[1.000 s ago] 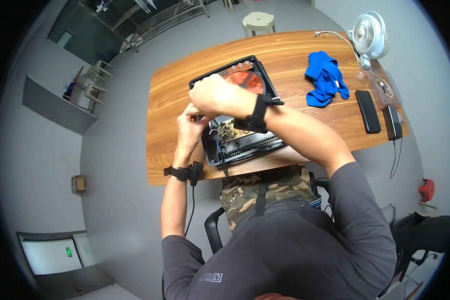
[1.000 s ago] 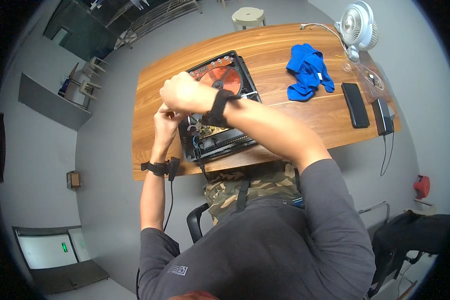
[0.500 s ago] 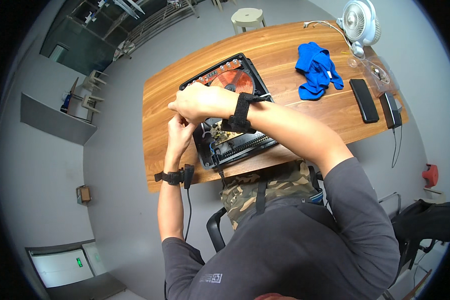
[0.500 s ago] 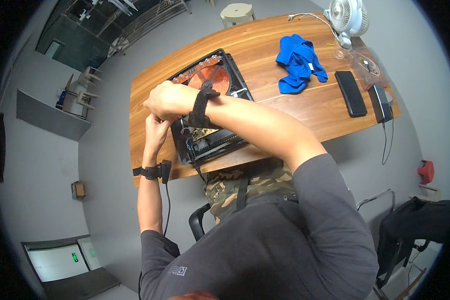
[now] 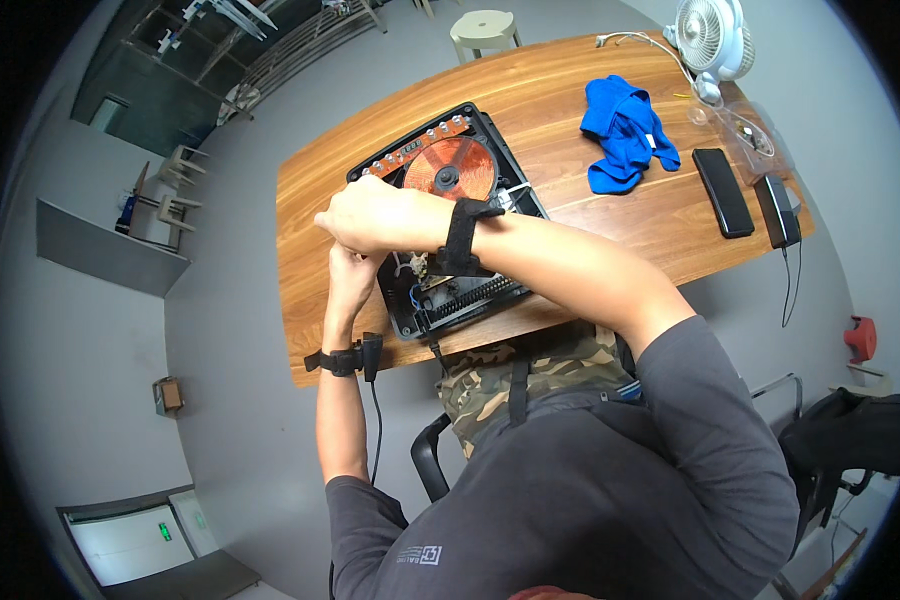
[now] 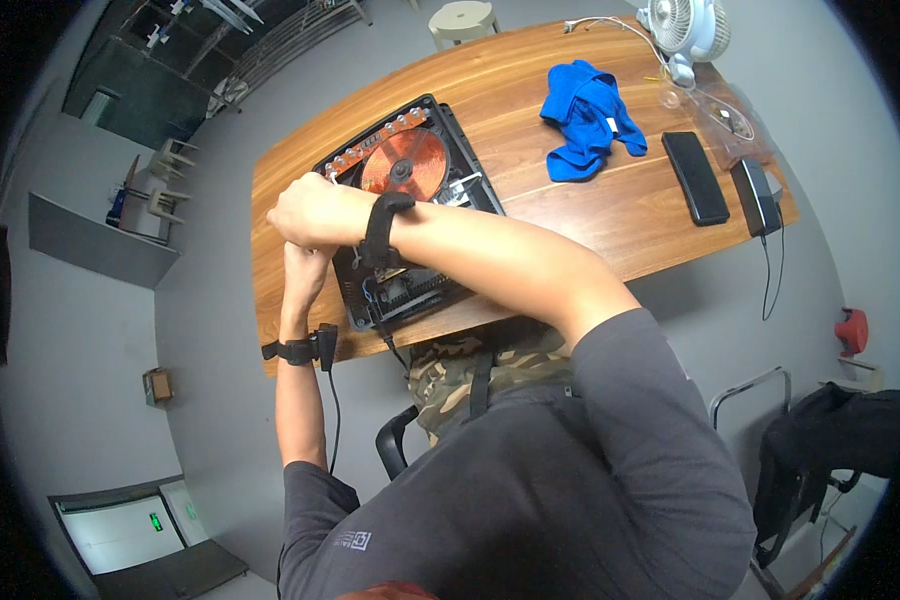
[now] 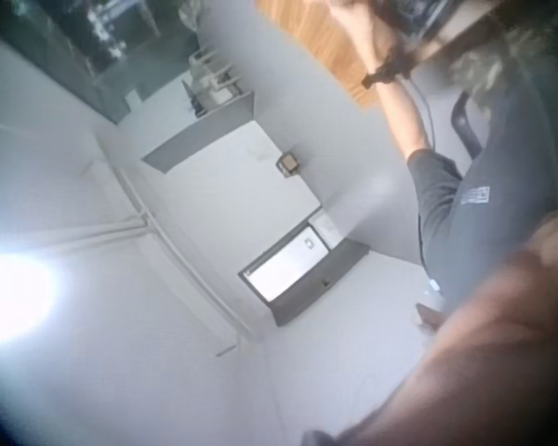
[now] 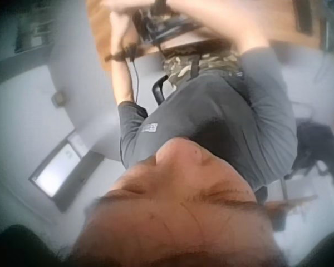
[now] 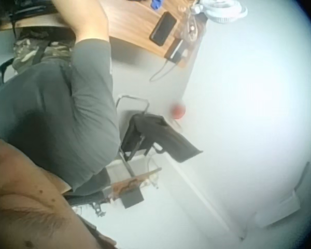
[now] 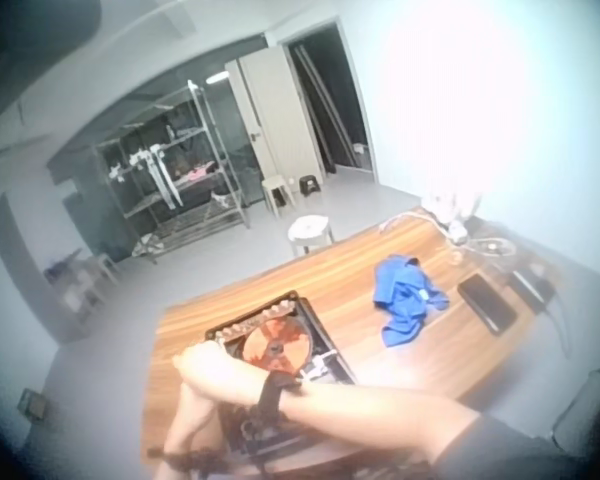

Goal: The person uses a screwdriver to remove screws from the bottom and top of a black electronic device. They then open the device to reveal internal components including a fan and circuit board.

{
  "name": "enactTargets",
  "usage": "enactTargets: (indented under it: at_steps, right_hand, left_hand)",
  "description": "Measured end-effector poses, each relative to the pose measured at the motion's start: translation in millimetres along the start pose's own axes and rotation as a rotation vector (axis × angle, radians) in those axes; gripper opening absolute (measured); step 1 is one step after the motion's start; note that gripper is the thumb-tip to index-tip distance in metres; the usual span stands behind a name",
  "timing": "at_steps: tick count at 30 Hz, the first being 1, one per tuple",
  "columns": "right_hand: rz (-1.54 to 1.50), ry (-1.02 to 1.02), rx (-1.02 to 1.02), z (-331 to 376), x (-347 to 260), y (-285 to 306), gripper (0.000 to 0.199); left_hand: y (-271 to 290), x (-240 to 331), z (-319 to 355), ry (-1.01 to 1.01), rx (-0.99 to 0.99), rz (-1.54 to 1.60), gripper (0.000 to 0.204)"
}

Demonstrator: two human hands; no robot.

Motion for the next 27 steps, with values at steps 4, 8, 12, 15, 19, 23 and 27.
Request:
enactTargets:
  at_steps: [4,8,12,15,19,23,27]
  right_hand:
    - [-0.081,0.015,-0.12,6,-10,14,0.024]
    - [0.032,-0.072,-0.237,1,-8,24,0.024]
    - [0.164,-0.119,-0.065,-9,-6,18,0.028]
    - [0.175,-0.059,0.043,-8,-5,5,0.017]
    - [0.089,0.03,0.061,-3,-5,5,0.018]
    - [-0.016,-0.067,-0.18,-6,5,9,0.027]
    - [0.08,-0.069,-0.046,-4,-9,14,0.026]
  left_hand:
    - [3,-14,6,-0.016,0.0,0.097,0.027]
    - [2,-27,-1,0.005,0.058,-0.108,0.019]
    - [-8,-21,-12,-0.102,0.268,-0.226,0.019]
    - [-12,-13,-13,-0.147,0.276,-0.188,0.027]
    - [1,-11,-4,-0.019,0.005,-0.132,0.03]
    - [4,-25,2,0.0,-0.035,-0.026,0.018]
    - [8,-31,2,0.044,0.024,-0.218,0.023]
Point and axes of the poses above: each hand's wrist, its own z-axis away from the middle knuckle, its own y-axis out of the back of the hand, x = y × z, the point moved 4 cm from there along -z, towards the middle knuckle, and after that the axes turned 7 degrees about -z, right-handed, at the moved point
